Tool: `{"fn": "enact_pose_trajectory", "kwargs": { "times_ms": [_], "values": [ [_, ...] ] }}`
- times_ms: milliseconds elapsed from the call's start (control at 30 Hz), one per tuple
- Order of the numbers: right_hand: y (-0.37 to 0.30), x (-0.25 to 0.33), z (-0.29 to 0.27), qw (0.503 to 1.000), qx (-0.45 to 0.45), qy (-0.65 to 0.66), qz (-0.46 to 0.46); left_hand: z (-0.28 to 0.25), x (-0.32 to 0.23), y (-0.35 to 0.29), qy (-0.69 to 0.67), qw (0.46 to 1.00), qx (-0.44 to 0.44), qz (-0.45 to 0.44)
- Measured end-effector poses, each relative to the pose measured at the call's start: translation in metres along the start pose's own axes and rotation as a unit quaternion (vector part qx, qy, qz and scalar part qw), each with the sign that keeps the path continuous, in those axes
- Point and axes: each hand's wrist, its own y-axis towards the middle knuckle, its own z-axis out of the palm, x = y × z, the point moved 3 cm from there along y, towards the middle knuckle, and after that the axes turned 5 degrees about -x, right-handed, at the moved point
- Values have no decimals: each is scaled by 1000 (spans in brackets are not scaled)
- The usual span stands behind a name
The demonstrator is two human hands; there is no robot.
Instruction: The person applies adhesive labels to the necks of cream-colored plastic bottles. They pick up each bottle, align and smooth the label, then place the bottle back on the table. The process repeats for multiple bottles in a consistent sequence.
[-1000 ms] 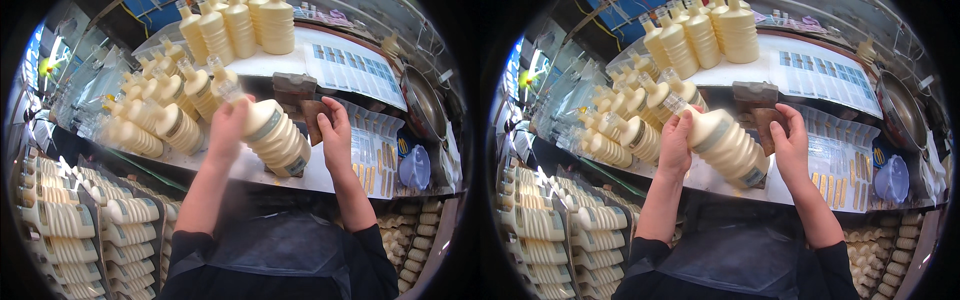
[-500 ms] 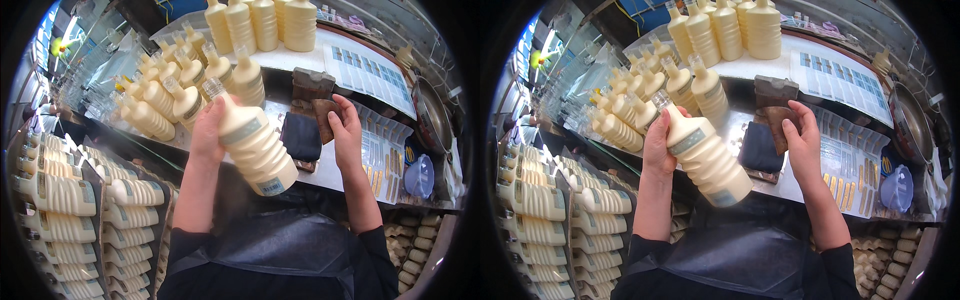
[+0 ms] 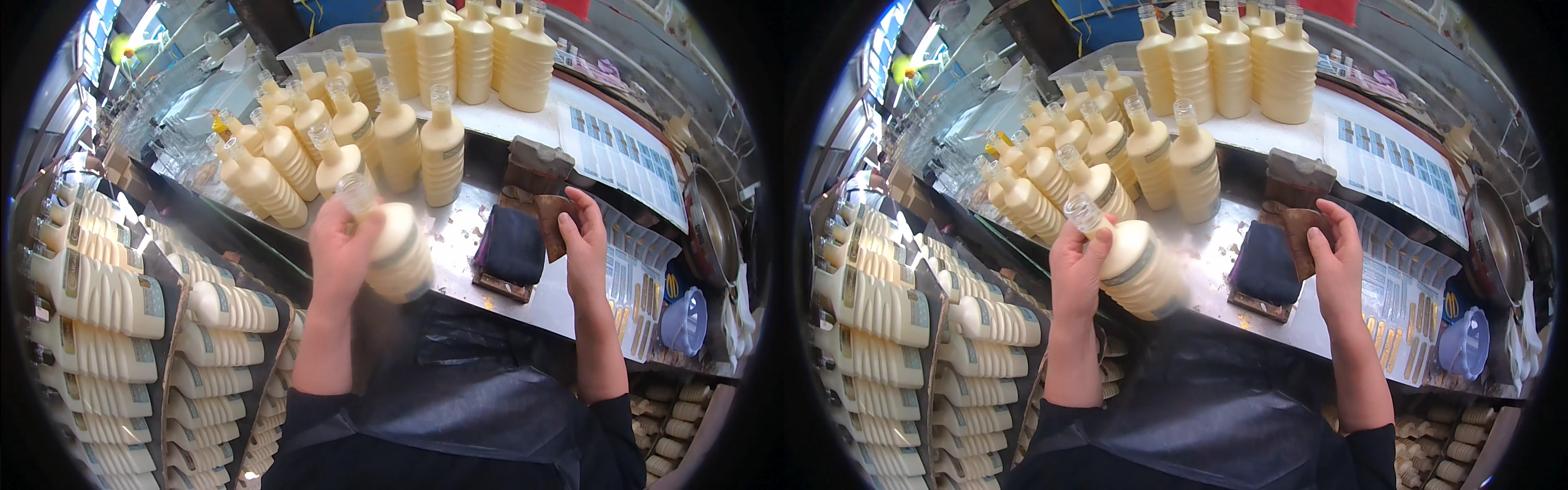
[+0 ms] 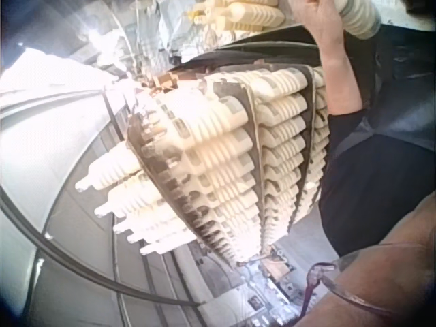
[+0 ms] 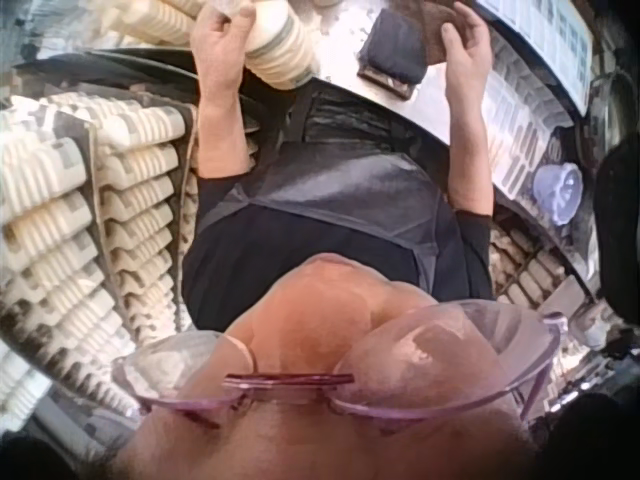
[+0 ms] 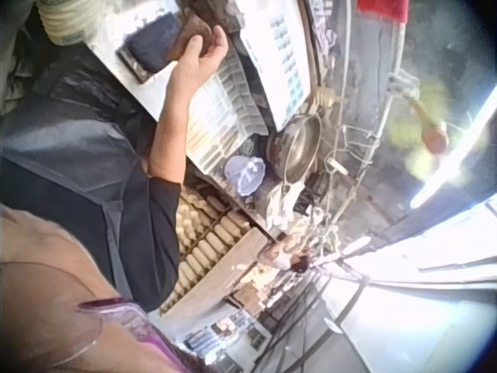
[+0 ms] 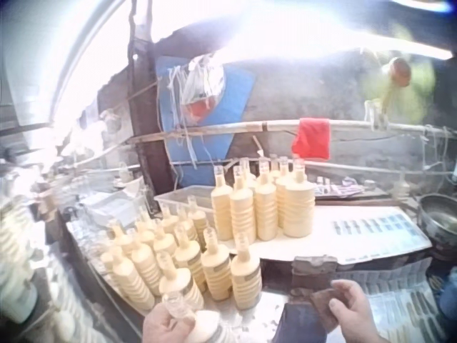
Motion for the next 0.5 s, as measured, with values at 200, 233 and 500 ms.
{"fn": "enact_pose_trajectory", "kwargs": {
  "times_ms": [200,233,500],
  "values": [
    [4,-11,-1,1000,-13,-13,-12,-50,-11,7,165,968,-139,127],
    [5,-13,-1,1000,-9,-15,-5,-56,-13,9,167,961,-168,142],
    [7,-23,2,999,13,-36,25,-89,-19,48,398,854,-293,164]
  ]
}}
